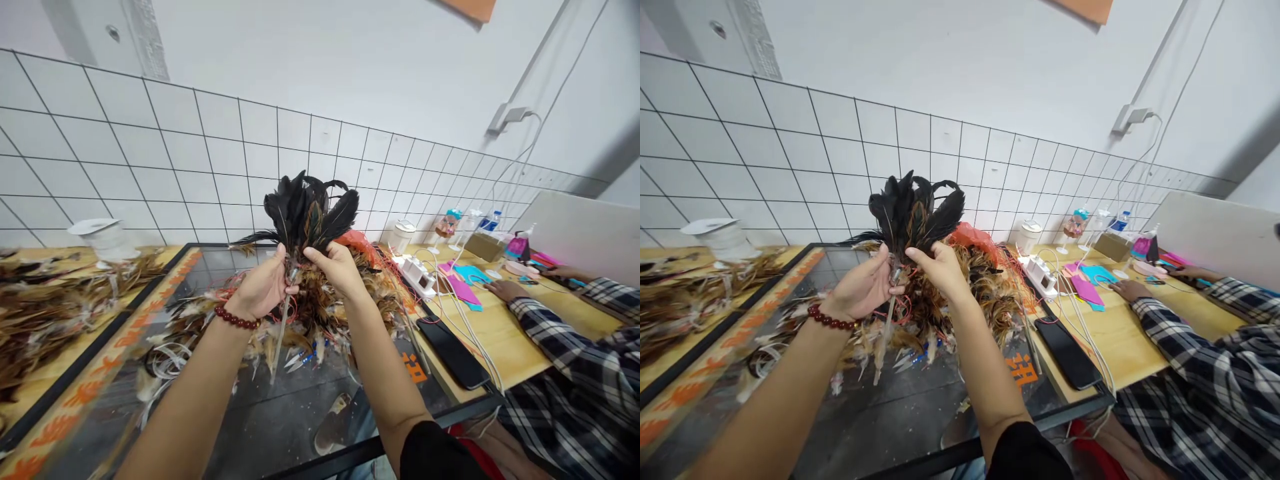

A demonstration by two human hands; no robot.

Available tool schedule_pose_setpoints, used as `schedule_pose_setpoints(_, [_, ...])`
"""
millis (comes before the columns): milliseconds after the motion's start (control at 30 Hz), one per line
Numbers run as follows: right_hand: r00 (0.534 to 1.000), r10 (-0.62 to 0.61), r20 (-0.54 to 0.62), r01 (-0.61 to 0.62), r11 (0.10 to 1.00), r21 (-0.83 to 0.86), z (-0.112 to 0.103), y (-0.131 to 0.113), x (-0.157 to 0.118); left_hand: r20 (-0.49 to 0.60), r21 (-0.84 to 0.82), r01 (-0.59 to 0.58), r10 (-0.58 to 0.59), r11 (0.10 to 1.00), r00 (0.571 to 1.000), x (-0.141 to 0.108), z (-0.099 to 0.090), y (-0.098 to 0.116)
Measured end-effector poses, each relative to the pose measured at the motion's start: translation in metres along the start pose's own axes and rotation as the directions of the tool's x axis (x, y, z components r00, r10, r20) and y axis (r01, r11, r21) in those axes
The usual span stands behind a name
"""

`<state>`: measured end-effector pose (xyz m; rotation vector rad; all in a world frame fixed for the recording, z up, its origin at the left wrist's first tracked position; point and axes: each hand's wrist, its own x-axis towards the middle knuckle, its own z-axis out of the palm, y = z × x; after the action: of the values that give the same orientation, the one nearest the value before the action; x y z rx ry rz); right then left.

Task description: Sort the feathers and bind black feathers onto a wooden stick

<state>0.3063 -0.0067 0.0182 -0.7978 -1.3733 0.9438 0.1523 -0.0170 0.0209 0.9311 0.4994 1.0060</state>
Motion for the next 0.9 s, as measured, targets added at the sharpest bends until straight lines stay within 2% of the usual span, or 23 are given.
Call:
schedule_pose_setpoints(200, [0.997, -0.080, 0.005, 0.080, 0.994, -0.080, 0.002, 0.014, 0.002, 0.008, 0.237, -0.068, 0.068, 0.969, 0.998, 0.000, 0.005, -0.011])
schedule_pose_setpoints(333, [0.994, -0.098, -0.039, 0.096, 0.994, -0.050, 0.001, 0.008, 0.001, 0.041, 0.278, -0.096, 0.088, 0.956, 0.995, 0.001, 0.003, -0.015])
schedule_pose_setpoints(400, [0.995, -0.067, -0.073, 0.066, 0.998, -0.016, 0.001, 0.002, -0.001, 0.073, 0.250, -0.099, 0.083, 0.963, 0.994, 0.001, 0.002, -0.016])
schedule_pose_setpoints(433, [0.998, -0.025, -0.050, 0.026, 1.000, 0.016, 0.000, 0.000, -0.002, 0.093, 0.227, -0.098, 0.078, 0.969, 0.993, 0.001, 0.003, -0.016])
schedule_pose_setpoints(500, [0.996, 0.068, 0.059, -0.073, 0.992, 0.100, -0.001, -0.004, -0.004, 0.142, 0.159, -0.070, 0.047, 0.985, 0.989, 0.000, 0.004, -0.015])
schedule_pose_setpoints(567, [0.983, 0.097, 0.154, -0.123, 0.978, 0.167, -0.004, -0.006, -0.004, 0.184, 0.056, -0.014, 0.003, 0.998, 0.983, -0.001, 0.005, -0.013])
schedule_pose_setpoints(700, [0.991, 0.055, 0.123, -0.076, 0.982, 0.176, -0.006, -0.005, -0.001, 0.232, -0.104, 0.070, -0.044, 0.992, 0.972, -0.004, 0.003, -0.009])
schedule_pose_setpoints(900, [0.994, 0.021, 0.105, -0.040, 0.982, 0.184, 0.003, -0.007, -0.003, 0.289, -0.166, 0.141, -0.088, 0.976, 0.953, -0.004, -0.003, -0.007])
